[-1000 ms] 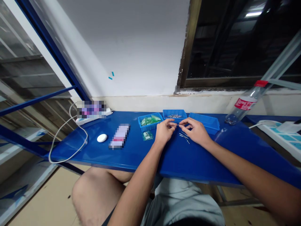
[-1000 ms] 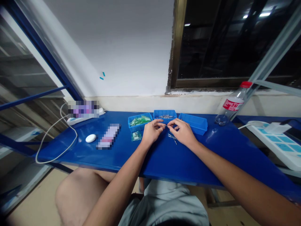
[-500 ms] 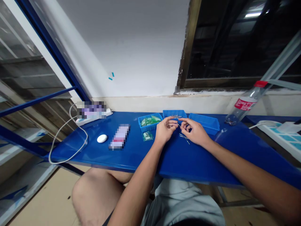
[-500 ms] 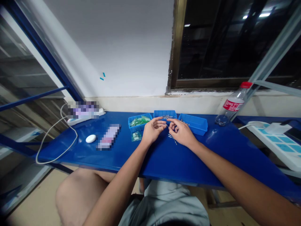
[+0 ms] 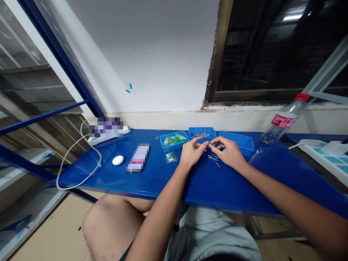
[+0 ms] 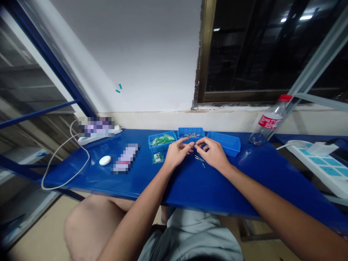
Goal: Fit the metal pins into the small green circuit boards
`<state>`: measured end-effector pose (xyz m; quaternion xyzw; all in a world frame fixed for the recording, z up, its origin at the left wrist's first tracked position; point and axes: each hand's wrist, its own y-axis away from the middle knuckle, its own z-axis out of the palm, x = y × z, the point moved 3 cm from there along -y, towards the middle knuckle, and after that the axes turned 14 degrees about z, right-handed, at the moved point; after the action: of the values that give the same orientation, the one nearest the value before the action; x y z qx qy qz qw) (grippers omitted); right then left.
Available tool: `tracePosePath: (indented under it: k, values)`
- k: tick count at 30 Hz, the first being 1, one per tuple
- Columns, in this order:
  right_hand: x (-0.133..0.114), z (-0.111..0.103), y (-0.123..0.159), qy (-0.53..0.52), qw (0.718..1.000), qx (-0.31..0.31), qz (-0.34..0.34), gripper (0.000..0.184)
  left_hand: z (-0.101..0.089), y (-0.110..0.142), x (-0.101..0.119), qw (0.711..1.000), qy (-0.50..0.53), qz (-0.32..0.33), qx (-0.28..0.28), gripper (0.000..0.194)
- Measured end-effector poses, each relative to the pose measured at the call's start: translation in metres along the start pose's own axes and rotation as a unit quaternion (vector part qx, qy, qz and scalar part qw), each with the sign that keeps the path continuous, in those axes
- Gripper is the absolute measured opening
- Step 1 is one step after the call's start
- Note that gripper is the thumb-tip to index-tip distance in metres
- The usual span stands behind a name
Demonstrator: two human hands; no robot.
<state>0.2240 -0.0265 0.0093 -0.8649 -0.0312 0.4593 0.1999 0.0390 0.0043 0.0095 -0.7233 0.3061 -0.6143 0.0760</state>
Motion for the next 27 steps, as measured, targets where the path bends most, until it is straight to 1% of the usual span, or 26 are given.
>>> tracePosePath:
  k: [2, 5, 7, 10, 12, 14, 17, 19, 22, 27]
  values:
    - [-0.001, -0.001, 0.000, -0.004, 1.000, 0.012, -0.006, 0.018, 0.000, 0.000, -0.002, 1.000, 0.000, -0.004, 0.000, 0.052]
    - [-0.005, -0.003, 0.001, -0.016, 0.999, 0.012, -0.029, 0.017, 0.002, -0.001, -0.005, 0.999, 0.040, -0.012, -0.011, 0.052]
    - [-0.007, -0.002, 0.000, -0.015, 0.999, 0.005, -0.044, 0.016, 0.003, -0.001, -0.006, 0.998, 0.065, -0.002, -0.015, 0.050]
    - [-0.006, 0.000, 0.000, -0.011, 0.999, -0.011, -0.052, 0.016, 0.003, -0.003, -0.008, 0.996, 0.083, 0.015, -0.013, 0.042]
    - [-0.005, 0.002, 0.000, -0.005, 0.998, -0.024, -0.052, 0.016, 0.002, -0.004, -0.010, 0.996, 0.091, 0.009, -0.005, 0.037]
    - [-0.005, 0.004, 0.000, 0.005, 0.998, -0.037, -0.053, 0.018, 0.001, -0.004, -0.012, 0.996, 0.088, -0.001, 0.010, 0.039]
    - [-0.007, 0.006, 0.000, 0.003, 0.997, -0.055, -0.053, 0.019, -0.002, -0.004, -0.013, 0.997, 0.058, -0.004, 0.041, 0.052]
    - [-0.007, 0.006, 0.001, -0.001, 0.997, -0.056, -0.043, 0.020, -0.003, -0.004, -0.012, 0.999, 0.026, 0.006, 0.046, 0.058]
    - [-0.006, 0.005, 0.000, 0.008, 0.998, -0.051, -0.024, 0.021, -0.001, -0.003, -0.007, 0.999, -0.016, 0.027, 0.022, 0.059]
    - [-0.005, 0.003, 0.000, 0.042, 0.998, -0.044, -0.016, 0.020, 0.002, 0.001, 0.001, 0.992, -0.083, 0.089, -0.036, 0.052]
